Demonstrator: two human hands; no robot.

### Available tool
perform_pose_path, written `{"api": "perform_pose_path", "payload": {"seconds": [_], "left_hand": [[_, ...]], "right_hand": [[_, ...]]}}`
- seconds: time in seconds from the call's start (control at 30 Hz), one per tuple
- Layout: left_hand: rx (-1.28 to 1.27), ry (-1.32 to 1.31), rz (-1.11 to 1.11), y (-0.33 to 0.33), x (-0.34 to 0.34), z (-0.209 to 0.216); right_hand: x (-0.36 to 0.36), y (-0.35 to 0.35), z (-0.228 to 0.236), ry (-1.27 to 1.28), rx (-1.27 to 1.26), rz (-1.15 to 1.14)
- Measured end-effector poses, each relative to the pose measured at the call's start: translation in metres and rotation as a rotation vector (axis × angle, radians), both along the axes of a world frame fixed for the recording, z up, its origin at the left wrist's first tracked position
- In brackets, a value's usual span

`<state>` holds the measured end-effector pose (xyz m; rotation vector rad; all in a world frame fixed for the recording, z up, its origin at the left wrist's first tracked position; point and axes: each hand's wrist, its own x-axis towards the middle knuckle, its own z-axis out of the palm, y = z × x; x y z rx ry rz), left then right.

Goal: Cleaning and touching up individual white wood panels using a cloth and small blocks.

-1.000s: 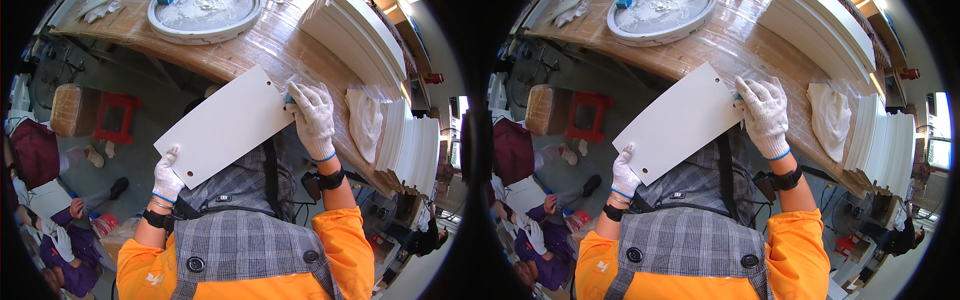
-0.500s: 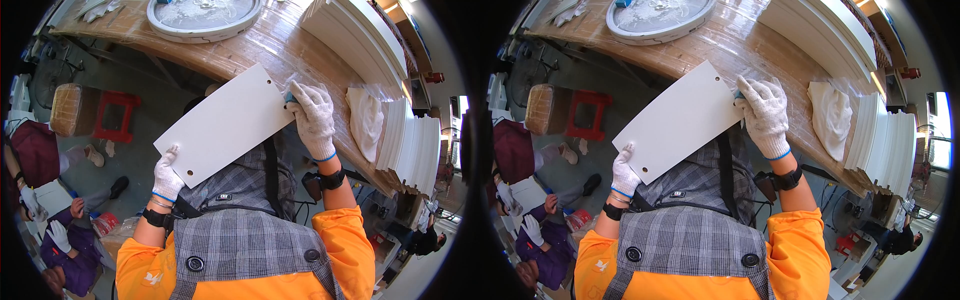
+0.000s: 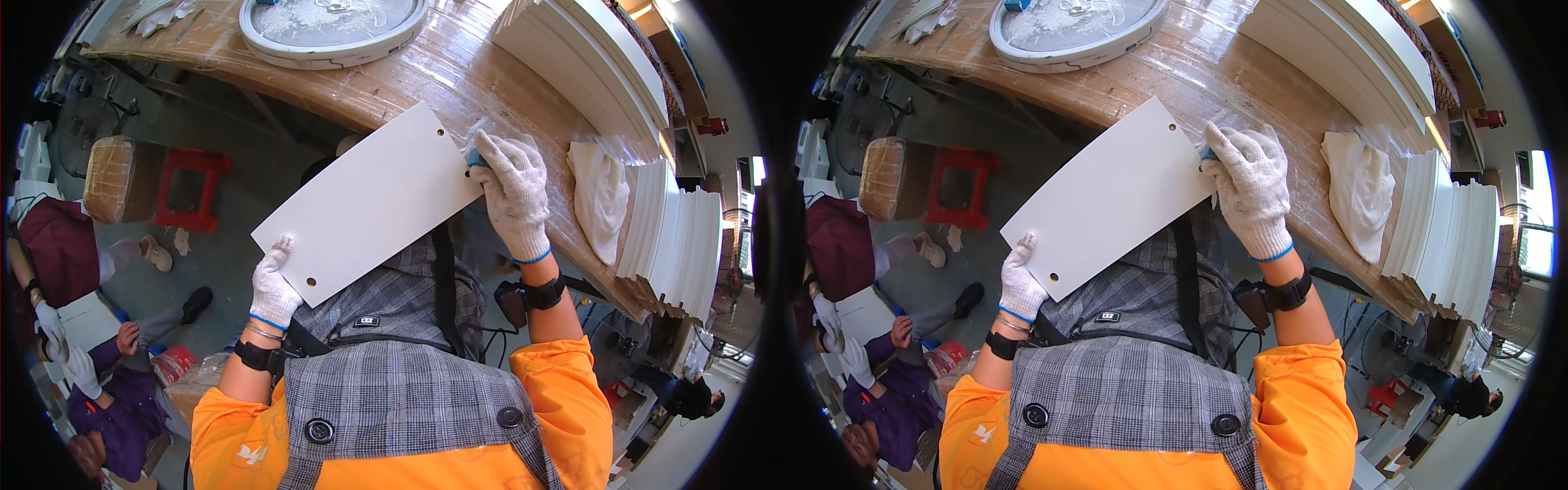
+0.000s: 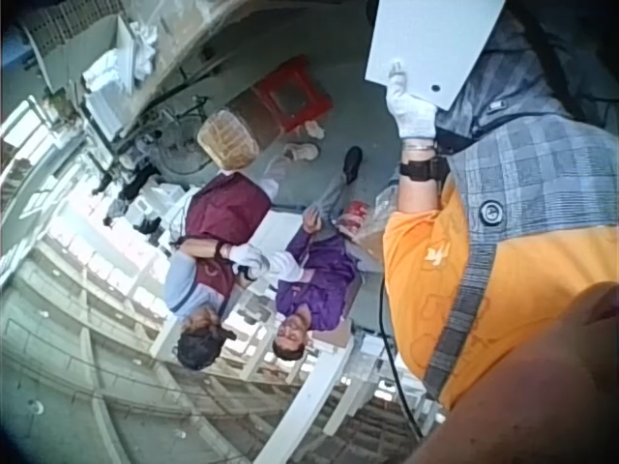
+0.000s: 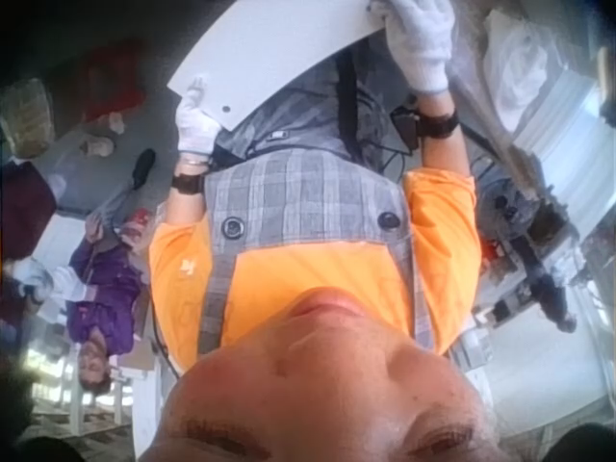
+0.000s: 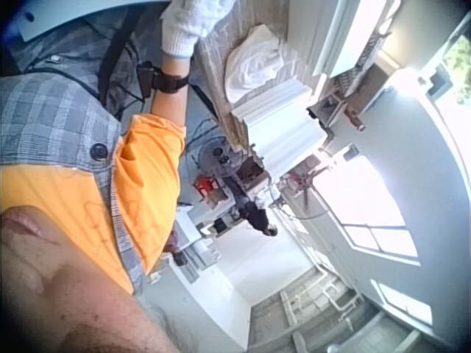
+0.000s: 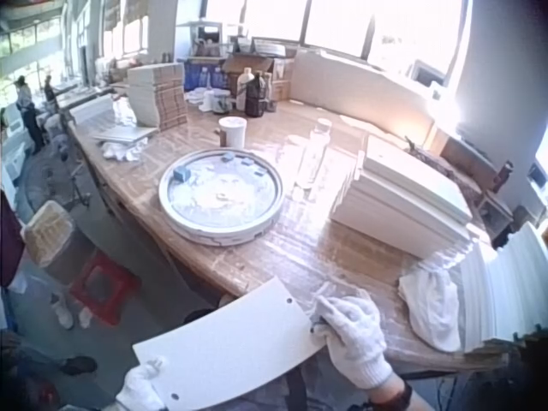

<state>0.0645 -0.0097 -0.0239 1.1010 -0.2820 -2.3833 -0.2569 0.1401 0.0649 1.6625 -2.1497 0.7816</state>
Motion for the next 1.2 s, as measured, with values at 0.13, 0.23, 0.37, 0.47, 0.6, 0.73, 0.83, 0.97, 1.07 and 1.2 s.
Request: {"api": "perform_pose_path", "payload": {"seconds": [0.13,0.23,0.37,0.47,0.6,0.73,0.83,0.97,1.07,1.2], "left_hand": [[-0.007,-0.007,0.007,0.0002,0.002,-0.0042],[-0.012,-0.005,0.011,0.0007,0.0013,-0.0032],[-0.012,0.003,0.002,0.0004,0.0005,-0.002],[-0.002,-0.02,0.007,0.0008,-0.0018,0.0006],[-0.005,0.008,0.014,0.0012,0.0013,-0.0022],[-0.026,0.008,0.002,0.0005,0.0023,-0.0044],[-0.011,0.011,0.003,0.0005,0.0017,-0.0038],[-0.013,0.008,0.011,0.0004,0.0033,-0.0077],[-0.025,0.023,0.002,0.0004,0.0037,-0.0076],[-0.02,-0.012,-0.014,0.0004,0.0018,-0.0035]], "right_hand": [[-0.0015,-0.0016,-0.0015,0.01,-0.002,-0.005],[-0.002,-0.0008,-0.0015,-0.007,-0.01,0.014],[-0.0001,0.0012,0.0024,0.002,0.007,0.008],[-0.0006,-0.0004,-0.0003,-0.041,-0.03,0.019],[-0.0018,0.0005,-0.0006,-0.032,-0.017,0.042],[-0.0012,-0.0004,0.0014,0.019,-0.013,0.018],[-0.0018,-0.0003,-0.0002,-0.002,-0.015,0.015],[-0.0025,0.0005,0.0001,-0.001,-0.038,0.007],[-0.0031,-0.0003,-0.004,-0.027,-0.03,0.039],[-0.0022,0.0,0.0008,0.029,0.012,0.006]]}}
